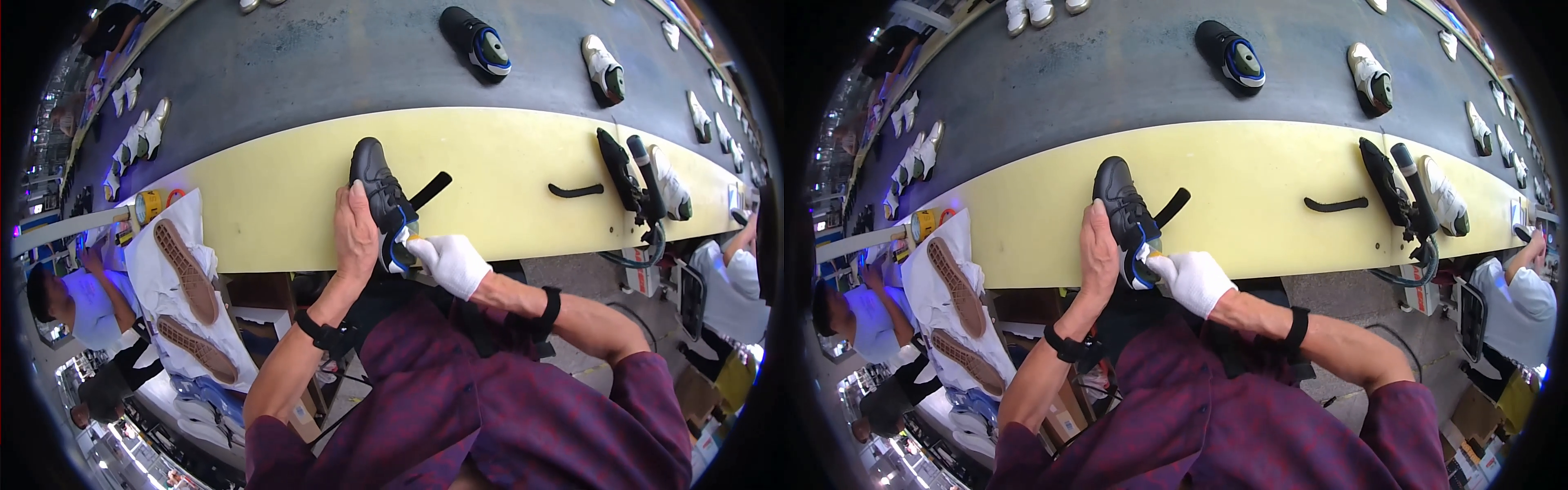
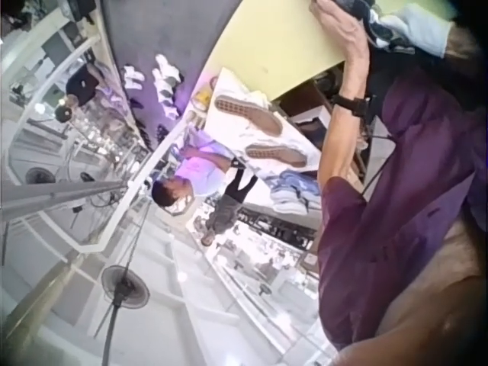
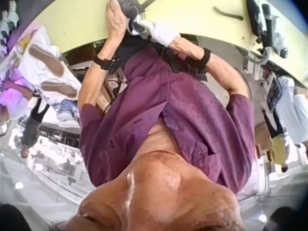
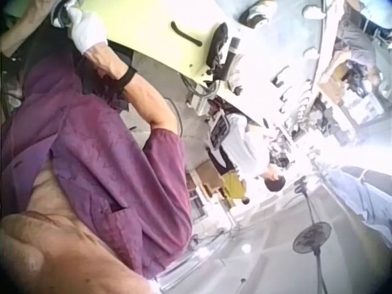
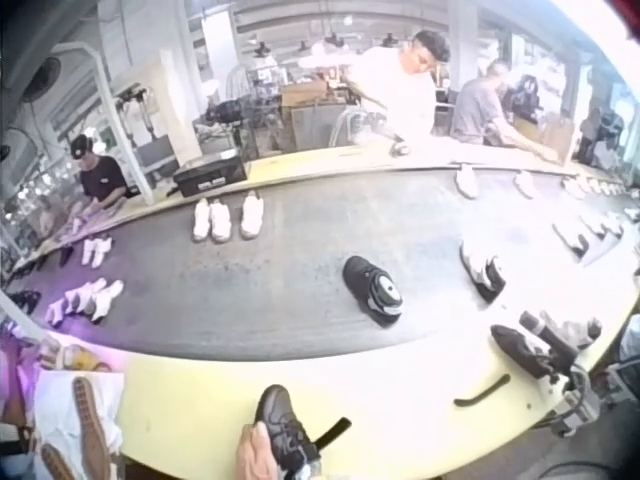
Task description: Cleaning and inspecting shoes at a conveyor belt in a factory setting.
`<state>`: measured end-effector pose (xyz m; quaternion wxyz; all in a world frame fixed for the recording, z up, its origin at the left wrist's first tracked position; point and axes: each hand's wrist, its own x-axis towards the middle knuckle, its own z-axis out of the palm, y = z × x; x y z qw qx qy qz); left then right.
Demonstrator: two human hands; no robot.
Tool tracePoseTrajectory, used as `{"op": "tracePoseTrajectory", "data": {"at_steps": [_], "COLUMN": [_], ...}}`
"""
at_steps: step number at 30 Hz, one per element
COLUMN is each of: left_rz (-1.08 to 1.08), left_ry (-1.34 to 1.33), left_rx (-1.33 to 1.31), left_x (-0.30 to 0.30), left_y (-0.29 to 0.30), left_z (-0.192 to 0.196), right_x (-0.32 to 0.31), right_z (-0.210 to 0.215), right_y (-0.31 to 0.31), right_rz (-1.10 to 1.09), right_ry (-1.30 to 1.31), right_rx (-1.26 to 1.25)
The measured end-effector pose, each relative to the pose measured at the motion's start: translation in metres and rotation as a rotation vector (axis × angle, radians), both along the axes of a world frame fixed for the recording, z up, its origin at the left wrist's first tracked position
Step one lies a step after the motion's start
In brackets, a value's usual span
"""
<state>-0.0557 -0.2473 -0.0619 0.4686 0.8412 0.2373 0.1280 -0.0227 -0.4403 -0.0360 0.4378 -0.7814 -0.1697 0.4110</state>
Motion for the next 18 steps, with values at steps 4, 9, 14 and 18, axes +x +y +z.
{"op": "tracePoseTrajectory", "data": {"at_steps": [4, 9, 14, 18], "left_rz": [-0.036, -0.041, -0.079, -0.15], "left_ry": [0.013, -0.043, -0.07, 0.073], "left_rx": [0.095, 0.017, -0.208, -0.806], "left_x": [0.003, -0.002, 0.0, 0.002], "left_y": [0.004, -0.005, -0.024, -0.073], "left_z": [-0.002, 0.007, 0.023, 0.057], "right_x": [0.043, 0.054, 0.042, 0.024], "right_z": [-0.008, -0.018, -0.001, 0.03], "right_y": [-0.012, -0.02, -0.047, -0.101], "right_rz": [0.267, 0.34, 0.186, 0.072], "right_ry": [-0.437, -0.524, -0.186, -0.127], "right_rx": [-0.1, -0.069, 0.012, -0.021]}}
